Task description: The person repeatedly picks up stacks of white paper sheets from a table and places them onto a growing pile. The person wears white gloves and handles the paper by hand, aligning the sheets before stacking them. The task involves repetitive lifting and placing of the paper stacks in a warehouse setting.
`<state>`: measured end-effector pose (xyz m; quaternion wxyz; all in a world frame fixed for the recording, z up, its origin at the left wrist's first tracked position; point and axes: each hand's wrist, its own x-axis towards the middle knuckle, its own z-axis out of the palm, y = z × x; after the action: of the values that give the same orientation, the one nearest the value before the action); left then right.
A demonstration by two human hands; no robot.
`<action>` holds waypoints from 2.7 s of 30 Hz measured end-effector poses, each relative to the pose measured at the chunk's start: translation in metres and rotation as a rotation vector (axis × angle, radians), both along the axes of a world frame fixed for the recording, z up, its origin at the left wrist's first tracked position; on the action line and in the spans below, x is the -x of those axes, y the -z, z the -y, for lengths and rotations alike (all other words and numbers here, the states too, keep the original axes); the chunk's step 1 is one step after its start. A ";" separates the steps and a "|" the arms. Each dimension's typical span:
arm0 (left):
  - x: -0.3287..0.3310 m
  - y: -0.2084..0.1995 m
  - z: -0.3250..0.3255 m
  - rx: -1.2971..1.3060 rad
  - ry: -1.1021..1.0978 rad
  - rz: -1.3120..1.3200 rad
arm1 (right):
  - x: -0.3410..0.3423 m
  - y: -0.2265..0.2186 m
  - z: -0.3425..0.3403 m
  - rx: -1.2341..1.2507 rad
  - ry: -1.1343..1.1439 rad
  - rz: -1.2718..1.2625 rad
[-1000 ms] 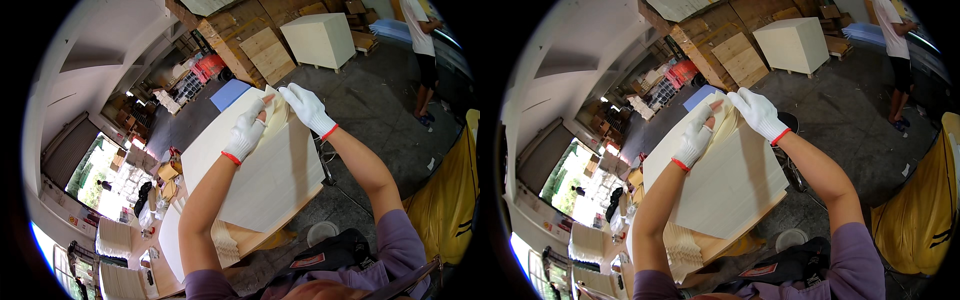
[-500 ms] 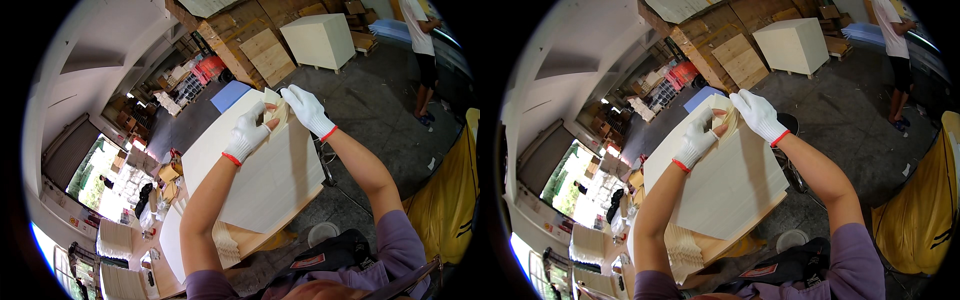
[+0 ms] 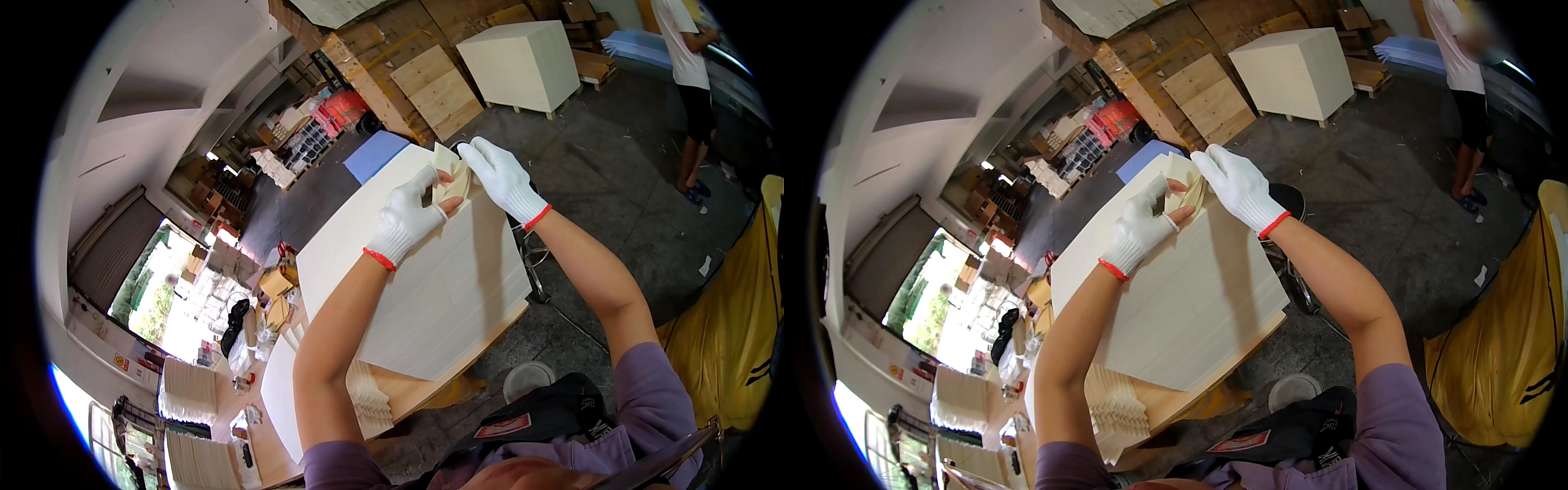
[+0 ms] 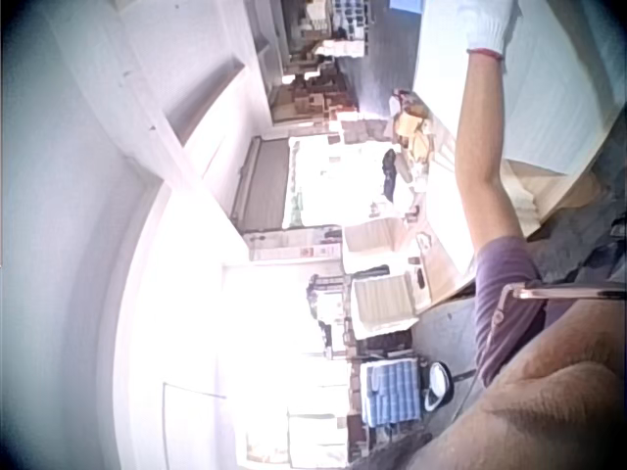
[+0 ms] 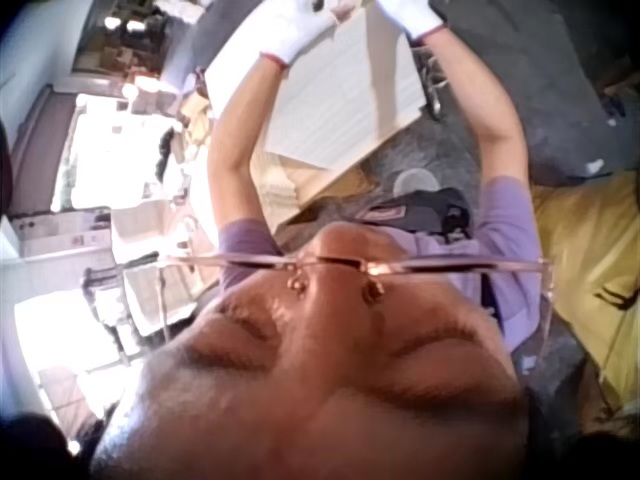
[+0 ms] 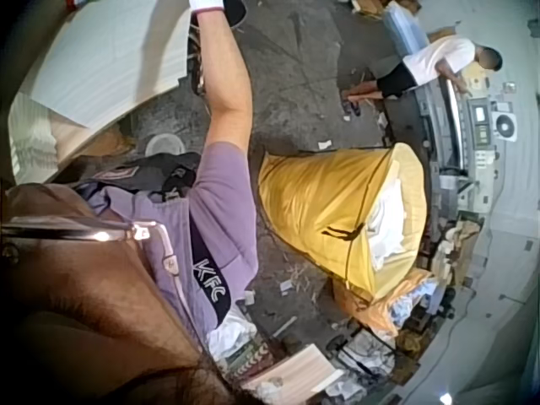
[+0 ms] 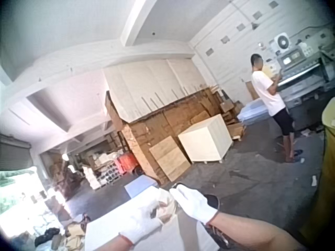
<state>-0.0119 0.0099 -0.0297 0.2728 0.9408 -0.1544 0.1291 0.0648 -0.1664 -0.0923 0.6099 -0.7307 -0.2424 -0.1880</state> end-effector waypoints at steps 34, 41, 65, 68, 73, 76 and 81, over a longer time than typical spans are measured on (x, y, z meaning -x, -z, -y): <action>-0.033 0.005 -0.007 -0.053 -0.005 0.086 | 0.003 0.003 -0.002 -0.092 -0.016 0.051; -0.012 -0.003 0.001 0.132 0.045 -0.059 | 0.003 0.003 -0.003 -0.085 0.025 -0.052; -0.010 -0.003 -0.002 0.112 0.082 -0.112 | 0.004 0.004 -0.002 -0.111 0.005 -0.056; -0.011 0.000 -0.004 0.154 0.104 -0.122 | 0.008 0.000 0.000 -0.120 -0.030 -0.085; -0.018 0.003 -0.009 0.197 0.138 -0.128 | 0.006 0.000 0.001 -0.062 -0.020 -0.099; -0.008 -0.003 0.003 0.157 0.095 -0.148 | 0.009 -0.006 0.007 0.128 0.070 -0.028; -0.008 -0.003 0.001 0.289 0.072 -0.210 | 0.014 -0.030 0.017 0.504 0.124 0.181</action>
<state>-0.0034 0.0088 -0.0272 0.4242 0.8940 -0.1384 0.0411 0.0503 -0.1833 -0.0620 0.3720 -0.8532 -0.2896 -0.2232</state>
